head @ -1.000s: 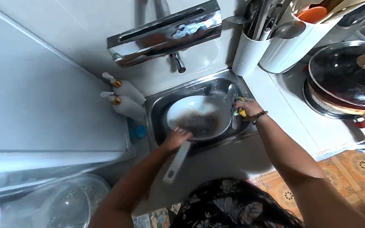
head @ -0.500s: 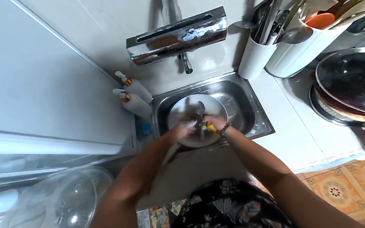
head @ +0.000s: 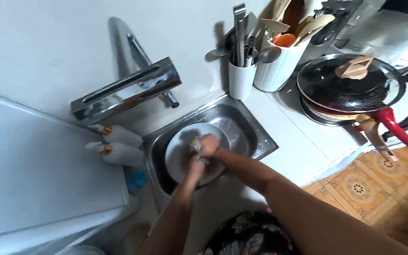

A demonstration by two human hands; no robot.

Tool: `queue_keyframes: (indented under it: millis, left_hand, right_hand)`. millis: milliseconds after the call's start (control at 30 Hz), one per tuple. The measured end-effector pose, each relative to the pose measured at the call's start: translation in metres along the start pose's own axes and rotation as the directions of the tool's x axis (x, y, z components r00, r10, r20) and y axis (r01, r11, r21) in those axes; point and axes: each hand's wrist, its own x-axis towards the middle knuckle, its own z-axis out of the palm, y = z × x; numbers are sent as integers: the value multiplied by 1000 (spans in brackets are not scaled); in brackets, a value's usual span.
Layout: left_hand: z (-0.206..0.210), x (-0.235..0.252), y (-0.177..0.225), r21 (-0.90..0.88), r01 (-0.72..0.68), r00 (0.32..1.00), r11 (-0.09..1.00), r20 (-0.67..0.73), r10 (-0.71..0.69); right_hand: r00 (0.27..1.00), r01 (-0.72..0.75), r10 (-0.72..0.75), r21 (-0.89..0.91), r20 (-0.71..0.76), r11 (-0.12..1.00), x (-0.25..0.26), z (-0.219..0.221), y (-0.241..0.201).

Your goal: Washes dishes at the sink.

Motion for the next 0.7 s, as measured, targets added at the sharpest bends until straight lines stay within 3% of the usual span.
queue_keyframes:
  millis: [67,133,167,200,233,300,333,367,400,433,500,567,600,633,700]
  left_hand:
    - [20,-8,4,-144,49,996,988,-67,-60]
    - [30,-17,22,-336,161,978,928,-72,-196]
    - [29,-20,26,-378,194,971,905,-58,-232]
    - [26,-19,19,-369,208,970,906,-39,-239]
    - [20,-16,9,-319,209,974,924,-19,-227]
    - [1,-15,3,-166,178,984,970,10,-179]
    - [0,-17,1,-126,162,987,979,7,-162]
    - [5,-19,1,-127,144,989,981,1,-145]
    - [12,-18,0,-147,129,991,981,-6,-131]
    - [20,-15,-2,-188,120,992,975,-19,-126]
    - [33,-12,3,-260,114,989,959,-58,-134]
    - [29,-16,9,-178,108,988,978,-89,-125]
    - [21,-19,10,-50,111,987,993,-108,-116]
    - [11,-19,8,98,133,984,986,-130,-119]
    - [1,-24,13,304,143,985,942,-137,-106]
  right_hand:
    - [957,-260,236,145,168,954,-10,-44,-15]
    - [847,-532,480,404,231,744,-16,-85,-26]
    - [812,-576,539,461,225,675,-15,-89,-30]
    - [828,-553,520,458,209,697,-16,-90,-36]
    - [890,-455,418,413,181,789,-19,-88,-41]
    - [984,-69,26,246,174,967,-25,-81,-39]
    - [975,88,-123,185,184,979,-29,-75,-36]
    - [964,137,-164,142,208,980,-31,-76,-33]
    - [970,74,-103,138,220,988,-30,-80,-31]
    - [975,-94,49,201,216,975,-27,-86,-30]
    - [881,-463,447,472,155,750,-15,-93,-26]
    - [757,-575,633,624,161,529,-7,-99,-21]
    - [771,-561,617,625,156,543,-7,-101,-19]
    - [834,-508,532,578,144,639,-10,-103,-20]
    - [960,-266,210,378,183,886,-27,-103,-30]
